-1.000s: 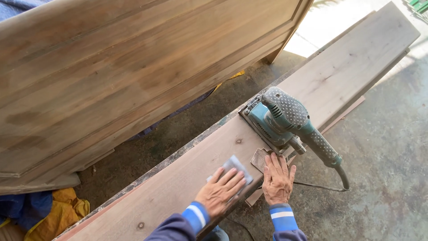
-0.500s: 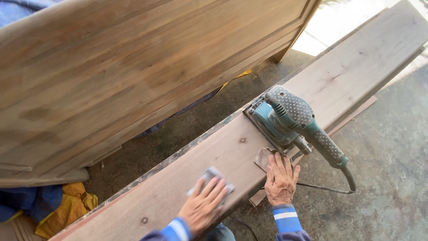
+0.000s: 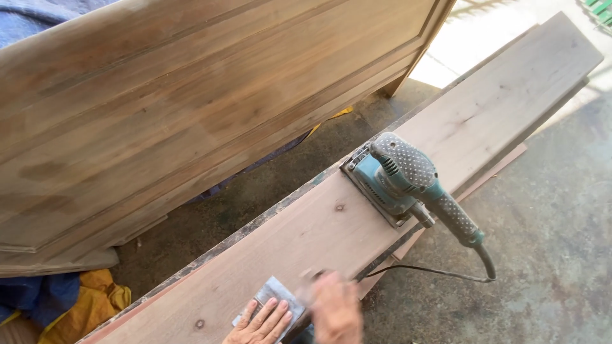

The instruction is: Sanding a wooden plank using sandpaper.

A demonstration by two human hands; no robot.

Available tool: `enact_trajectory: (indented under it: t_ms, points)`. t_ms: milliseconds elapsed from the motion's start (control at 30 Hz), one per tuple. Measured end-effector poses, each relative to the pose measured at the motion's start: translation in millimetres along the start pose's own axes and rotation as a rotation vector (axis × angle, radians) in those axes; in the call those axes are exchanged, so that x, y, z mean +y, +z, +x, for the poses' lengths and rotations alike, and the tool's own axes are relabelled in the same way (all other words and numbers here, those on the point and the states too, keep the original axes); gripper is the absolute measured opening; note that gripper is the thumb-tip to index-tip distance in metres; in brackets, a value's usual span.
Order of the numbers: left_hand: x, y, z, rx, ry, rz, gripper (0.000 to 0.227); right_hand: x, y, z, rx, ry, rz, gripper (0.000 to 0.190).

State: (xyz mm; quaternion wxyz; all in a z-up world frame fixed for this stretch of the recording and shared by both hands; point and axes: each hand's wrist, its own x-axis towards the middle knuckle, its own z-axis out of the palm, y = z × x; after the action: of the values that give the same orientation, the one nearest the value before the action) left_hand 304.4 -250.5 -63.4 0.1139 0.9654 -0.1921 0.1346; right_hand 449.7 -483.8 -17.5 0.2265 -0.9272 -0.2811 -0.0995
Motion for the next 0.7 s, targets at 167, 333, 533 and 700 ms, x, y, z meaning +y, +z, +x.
enact_trajectory:
  t_ms: [167, 333, 533, 700]
  points:
    - [-0.5, 7.3, -10.9, 0.045, 0.011, 0.108, 0.049, 21.6, -13.5, 31.7, -0.021, -0.18, -0.157, 0.042]
    - [3.8, 1.3, -8.2, 0.029, -0.053, 0.009, 0.05, 62.0, -7.8, 52.5, 0.015, 0.18, -0.325, 0.058]
    - [-1.8, 3.7, -3.9, 0.084, -0.03, 0.082, 0.047, 19.1, 4.7, 16.9, -0.074, -0.015, -0.031, 0.043]
    - [0.2, 6.2, -7.8, 0.063, -0.011, 0.066, 0.047, 64.2, -0.5, 49.9, -0.004, 0.059, -0.21, 0.051]
